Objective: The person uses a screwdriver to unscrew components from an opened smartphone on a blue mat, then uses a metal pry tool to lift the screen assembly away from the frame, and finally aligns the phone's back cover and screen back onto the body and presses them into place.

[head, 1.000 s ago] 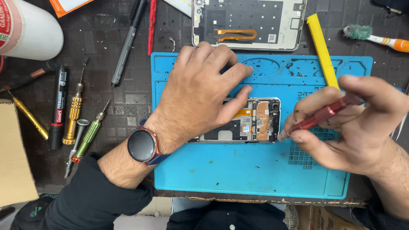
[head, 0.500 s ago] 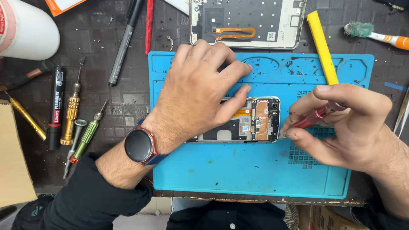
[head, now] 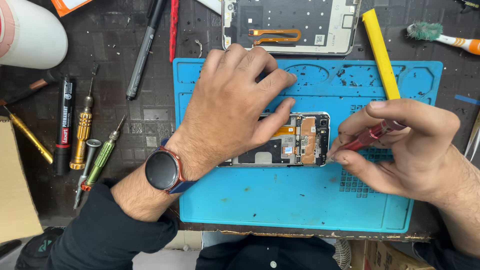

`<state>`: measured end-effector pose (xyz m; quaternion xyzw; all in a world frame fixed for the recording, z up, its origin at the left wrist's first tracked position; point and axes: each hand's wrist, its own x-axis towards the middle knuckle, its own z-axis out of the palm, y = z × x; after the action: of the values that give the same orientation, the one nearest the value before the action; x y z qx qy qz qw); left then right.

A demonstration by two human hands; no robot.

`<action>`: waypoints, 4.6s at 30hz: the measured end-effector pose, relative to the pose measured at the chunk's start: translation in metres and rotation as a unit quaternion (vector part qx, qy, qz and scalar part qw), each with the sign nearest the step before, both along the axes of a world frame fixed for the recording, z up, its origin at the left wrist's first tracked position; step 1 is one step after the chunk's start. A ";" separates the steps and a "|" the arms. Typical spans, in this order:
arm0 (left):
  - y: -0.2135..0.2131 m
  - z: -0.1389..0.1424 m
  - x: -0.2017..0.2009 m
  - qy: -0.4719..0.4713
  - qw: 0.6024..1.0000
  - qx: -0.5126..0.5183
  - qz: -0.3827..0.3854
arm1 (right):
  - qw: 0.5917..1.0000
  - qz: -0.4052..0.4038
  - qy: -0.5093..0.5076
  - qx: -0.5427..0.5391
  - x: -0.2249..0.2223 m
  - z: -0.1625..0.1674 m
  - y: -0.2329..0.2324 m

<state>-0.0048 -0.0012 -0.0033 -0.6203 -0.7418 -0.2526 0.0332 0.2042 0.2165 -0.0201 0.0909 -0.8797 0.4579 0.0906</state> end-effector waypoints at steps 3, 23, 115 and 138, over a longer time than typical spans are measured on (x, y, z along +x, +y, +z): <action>0.000 0.000 0.000 -0.004 1.000 -0.001 -0.002 | 1.000 0.002 0.000 -0.006 0.002 -0.002 0.002; 0.001 0.000 0.000 -0.002 1.000 0.002 0.001 | 0.984 0.147 0.055 -0.080 -0.012 0.044 -0.013; 0.001 0.001 0.000 -0.015 1.000 0.002 -0.002 | 0.981 0.072 0.162 0.076 -0.005 0.036 -0.003; 0.002 -0.002 0.000 -0.014 1.000 0.000 0.019 | 0.986 0.046 0.146 0.069 -0.005 0.041 -0.009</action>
<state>-0.0049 0.0008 -0.0051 -0.6025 -0.7538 -0.2607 0.0281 0.1995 0.2074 0.0205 0.2034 -0.8815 0.3813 0.1902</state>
